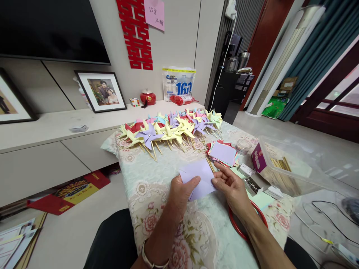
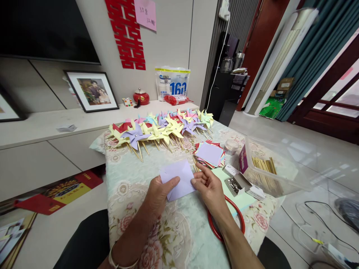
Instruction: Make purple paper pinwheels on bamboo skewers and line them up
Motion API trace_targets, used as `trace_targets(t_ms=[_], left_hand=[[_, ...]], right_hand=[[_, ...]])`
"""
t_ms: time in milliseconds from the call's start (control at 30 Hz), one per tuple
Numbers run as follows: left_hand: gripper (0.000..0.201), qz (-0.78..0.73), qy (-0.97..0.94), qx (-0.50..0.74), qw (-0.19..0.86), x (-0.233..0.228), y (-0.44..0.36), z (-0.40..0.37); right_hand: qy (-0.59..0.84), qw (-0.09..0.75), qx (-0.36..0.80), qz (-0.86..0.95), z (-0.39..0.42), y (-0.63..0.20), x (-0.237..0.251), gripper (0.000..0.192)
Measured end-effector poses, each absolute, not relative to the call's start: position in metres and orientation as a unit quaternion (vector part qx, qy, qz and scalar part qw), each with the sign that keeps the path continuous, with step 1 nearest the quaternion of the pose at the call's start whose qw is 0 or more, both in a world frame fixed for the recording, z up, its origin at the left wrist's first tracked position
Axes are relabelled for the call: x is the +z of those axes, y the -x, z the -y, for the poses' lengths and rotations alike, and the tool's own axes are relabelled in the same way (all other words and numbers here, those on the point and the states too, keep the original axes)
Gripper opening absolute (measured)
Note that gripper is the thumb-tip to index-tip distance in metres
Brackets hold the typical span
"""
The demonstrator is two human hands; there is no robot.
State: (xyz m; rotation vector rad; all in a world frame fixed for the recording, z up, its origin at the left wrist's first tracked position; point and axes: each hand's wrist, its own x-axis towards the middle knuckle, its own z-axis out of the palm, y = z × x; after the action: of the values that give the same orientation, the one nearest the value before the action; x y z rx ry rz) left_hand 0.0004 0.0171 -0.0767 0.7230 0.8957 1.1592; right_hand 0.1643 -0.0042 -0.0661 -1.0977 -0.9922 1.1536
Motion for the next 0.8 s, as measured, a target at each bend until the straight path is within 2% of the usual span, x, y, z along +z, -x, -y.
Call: trace_targets(t_ms=[133, 367, 600, 800], left_hand=[[0.039, -0.393, -0.326, 0.515, 0.688, -0.0769, -0.0004, -0.0165], [0.042, -0.346, -0.335, 0.485, 0.73, -0.0766, -0.0027, -0.0134], [0.041, -0.31, -0.338, 0.476, 0.75, -0.0765, -0.0003, -0.0134], [0.041, -0.32, -0.327, 0.477, 0.751, -0.0757, -0.0038, -0.0125]], right_hand=[[0.481, 0.588, 0.486, 0.432, 0.0051, -0.1633, -0.0649, 0.055], [0.459, 0.575, 0.524, 0.428, 0.0051, -0.161, -0.0666, 0.065], [0.458, 0.578, 0.522, 0.428, 0.0046, -0.1635, -0.0633, 0.062], [0.49, 0.564, 0.448, 0.49, 0.0071, -0.1613, -0.0658, 0.058]])
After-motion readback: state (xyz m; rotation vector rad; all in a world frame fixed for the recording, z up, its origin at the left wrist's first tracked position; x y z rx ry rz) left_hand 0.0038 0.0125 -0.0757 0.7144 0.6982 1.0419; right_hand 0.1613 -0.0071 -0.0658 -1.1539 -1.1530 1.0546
